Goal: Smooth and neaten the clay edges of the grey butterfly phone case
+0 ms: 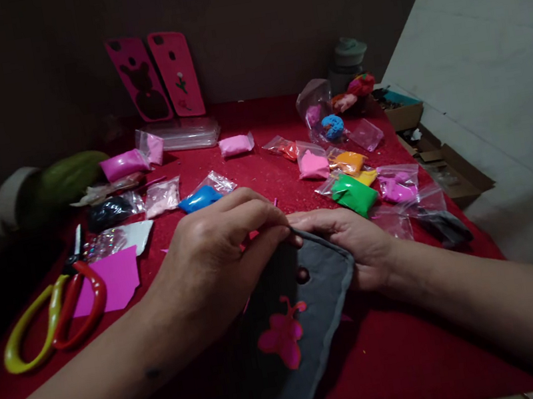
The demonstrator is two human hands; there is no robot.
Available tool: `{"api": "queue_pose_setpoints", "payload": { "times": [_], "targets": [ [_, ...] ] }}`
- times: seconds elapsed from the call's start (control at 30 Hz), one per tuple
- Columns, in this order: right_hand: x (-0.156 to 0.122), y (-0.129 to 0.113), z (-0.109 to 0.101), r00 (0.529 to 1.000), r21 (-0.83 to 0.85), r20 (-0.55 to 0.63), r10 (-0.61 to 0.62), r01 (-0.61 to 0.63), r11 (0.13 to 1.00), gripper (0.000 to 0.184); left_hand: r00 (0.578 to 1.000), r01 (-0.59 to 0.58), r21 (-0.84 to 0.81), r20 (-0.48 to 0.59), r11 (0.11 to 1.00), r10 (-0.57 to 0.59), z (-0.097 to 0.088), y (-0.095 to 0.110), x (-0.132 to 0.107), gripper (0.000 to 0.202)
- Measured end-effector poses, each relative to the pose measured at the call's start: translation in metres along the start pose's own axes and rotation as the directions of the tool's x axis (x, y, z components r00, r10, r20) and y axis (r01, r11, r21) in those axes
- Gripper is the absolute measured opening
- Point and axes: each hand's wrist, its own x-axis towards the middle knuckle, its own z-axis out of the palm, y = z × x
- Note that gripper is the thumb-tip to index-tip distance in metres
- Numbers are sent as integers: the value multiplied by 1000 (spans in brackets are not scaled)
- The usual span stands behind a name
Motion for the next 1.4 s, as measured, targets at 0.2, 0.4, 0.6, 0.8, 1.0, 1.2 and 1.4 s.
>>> {"api": "queue_pose_setpoints", "payload": {
  "times": [0.2, 0.4, 0.6, 0.8, 1.0, 1.2, 1.4],
  "targets": [
    [2, 1, -2, 1000, 7, 0, -5, 5, 1000, 13, 997, -73, 81, -16, 994, 75, 1, 0, 2, 11],
    [3, 0, 0, 1000, 19, -25, -14, 14, 1000, 16, 987, -159, 163, 35, 974, 155, 1, -2, 3, 21],
    [3, 0, 3, 999, 20, -41, 24, -23, 1000, 21, 981, -192, 167, -4, 967, 196, 3, -3, 3, 19],
    [3, 0, 2, 996, 3, -89, 25, -24, 1000, 22, 977, -206, 150, -17, 967, 211, 6, -5, 4, 20],
    [2, 0, 2, 992, 14, -122, 36, -34, 999, 27, 969, -245, 134, 0, 960, 247, 4, -3, 6, 16],
    [3, 0, 2, 993, 6, -115, 41, -40, 999, 29, 966, -257, 105, 54, 961, 253, 6, -3, 9, 15],
    [3, 1, 2, 991, 0, -132, 33, -33, 999, 25, 996, -88, -7, 21, 996, 89, -3, -6, 10, 13]
  ]
}}
